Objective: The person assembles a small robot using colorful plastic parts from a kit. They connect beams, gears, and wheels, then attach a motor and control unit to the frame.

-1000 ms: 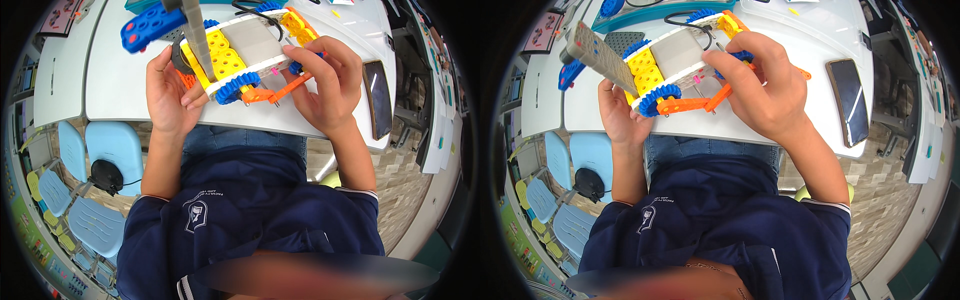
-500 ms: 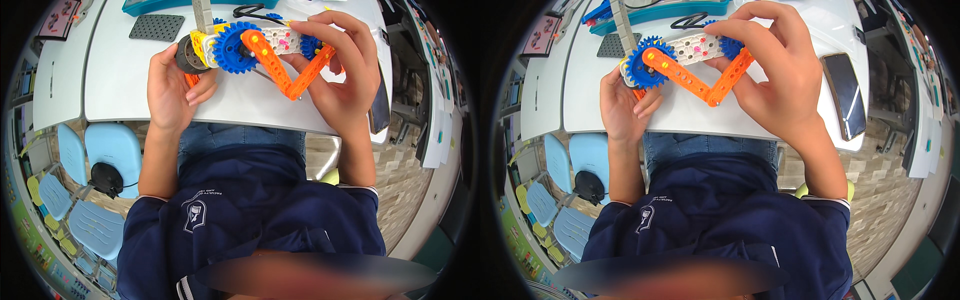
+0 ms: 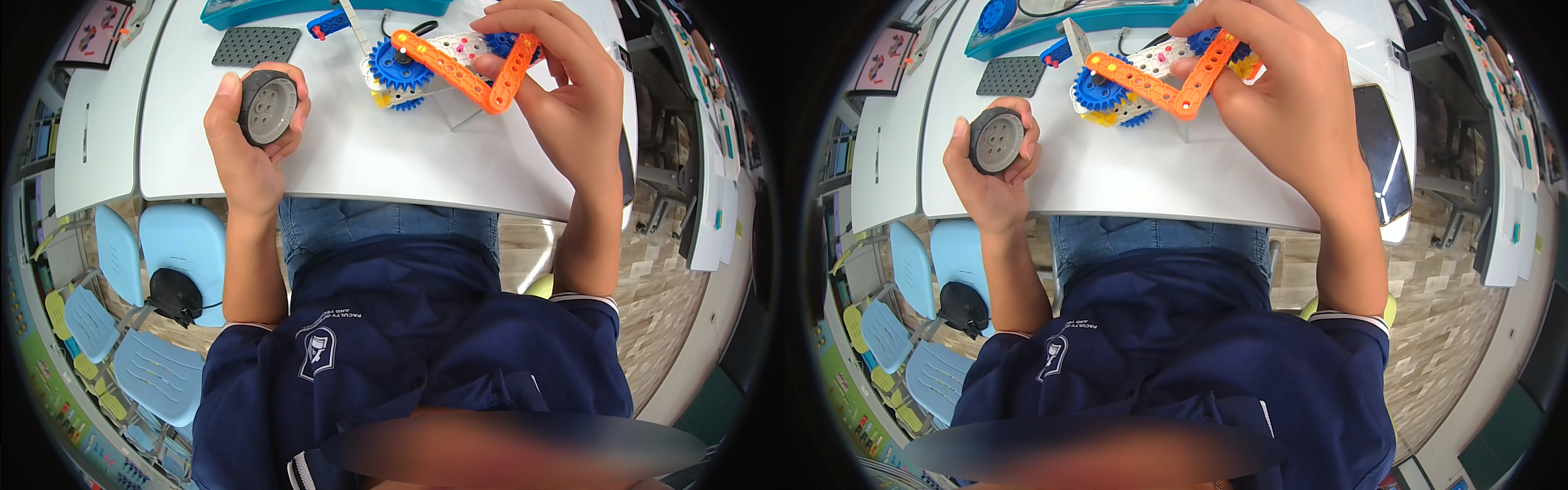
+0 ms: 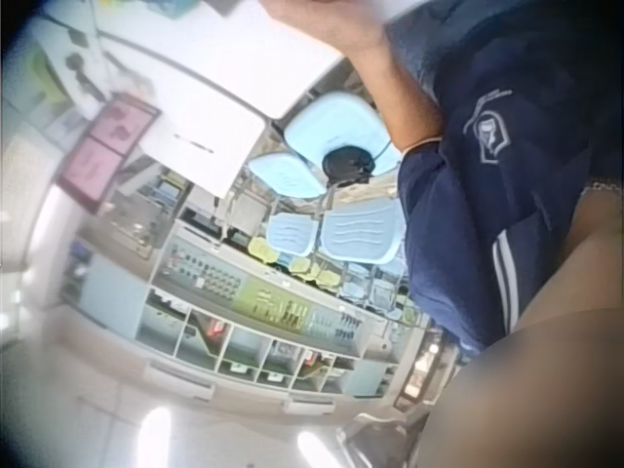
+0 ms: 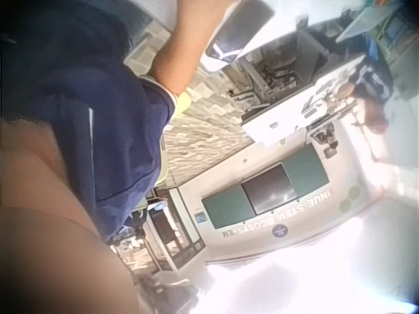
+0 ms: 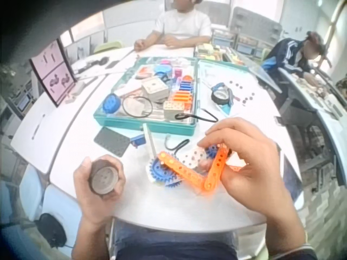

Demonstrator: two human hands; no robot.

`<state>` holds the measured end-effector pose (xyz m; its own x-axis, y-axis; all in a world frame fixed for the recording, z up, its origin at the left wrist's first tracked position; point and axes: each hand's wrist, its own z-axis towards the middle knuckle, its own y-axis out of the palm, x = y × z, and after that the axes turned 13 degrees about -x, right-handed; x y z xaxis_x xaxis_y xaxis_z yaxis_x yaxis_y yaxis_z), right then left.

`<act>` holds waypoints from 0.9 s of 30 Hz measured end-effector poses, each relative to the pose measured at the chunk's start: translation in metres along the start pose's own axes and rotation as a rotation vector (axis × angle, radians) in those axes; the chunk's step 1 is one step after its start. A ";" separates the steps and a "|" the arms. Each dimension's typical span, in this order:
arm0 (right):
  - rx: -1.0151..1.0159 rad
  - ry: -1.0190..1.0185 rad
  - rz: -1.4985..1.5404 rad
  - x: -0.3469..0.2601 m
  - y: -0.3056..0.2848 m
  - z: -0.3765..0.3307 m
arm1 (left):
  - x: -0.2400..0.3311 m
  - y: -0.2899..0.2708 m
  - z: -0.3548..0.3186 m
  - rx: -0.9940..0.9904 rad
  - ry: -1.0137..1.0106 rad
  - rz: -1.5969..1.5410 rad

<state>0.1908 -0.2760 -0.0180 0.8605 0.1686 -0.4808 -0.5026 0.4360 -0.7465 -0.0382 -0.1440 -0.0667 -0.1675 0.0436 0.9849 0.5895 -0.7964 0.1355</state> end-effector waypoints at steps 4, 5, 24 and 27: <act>-0.020 0.082 0.025 0.005 0.004 -0.003 | 0.003 0.005 0.000 -0.110 0.006 0.063; -0.028 0.080 0.008 0.006 0.004 -0.005 | 0.004 0.008 0.000 -0.111 -0.017 0.077; -0.044 0.252 -0.247 -0.026 0.074 -0.073 | -0.017 0.032 -0.007 -0.156 -0.062 0.094; -0.092 0.251 -0.277 -0.027 0.071 -0.079 | -0.016 0.033 -0.014 -0.150 -0.083 0.101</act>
<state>0.1250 -0.3195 -0.0942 0.9231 -0.1713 -0.3444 -0.2693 0.3517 -0.8966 -0.0271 -0.1793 -0.0795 -0.0439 0.0035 0.9990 0.4743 -0.8800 0.0239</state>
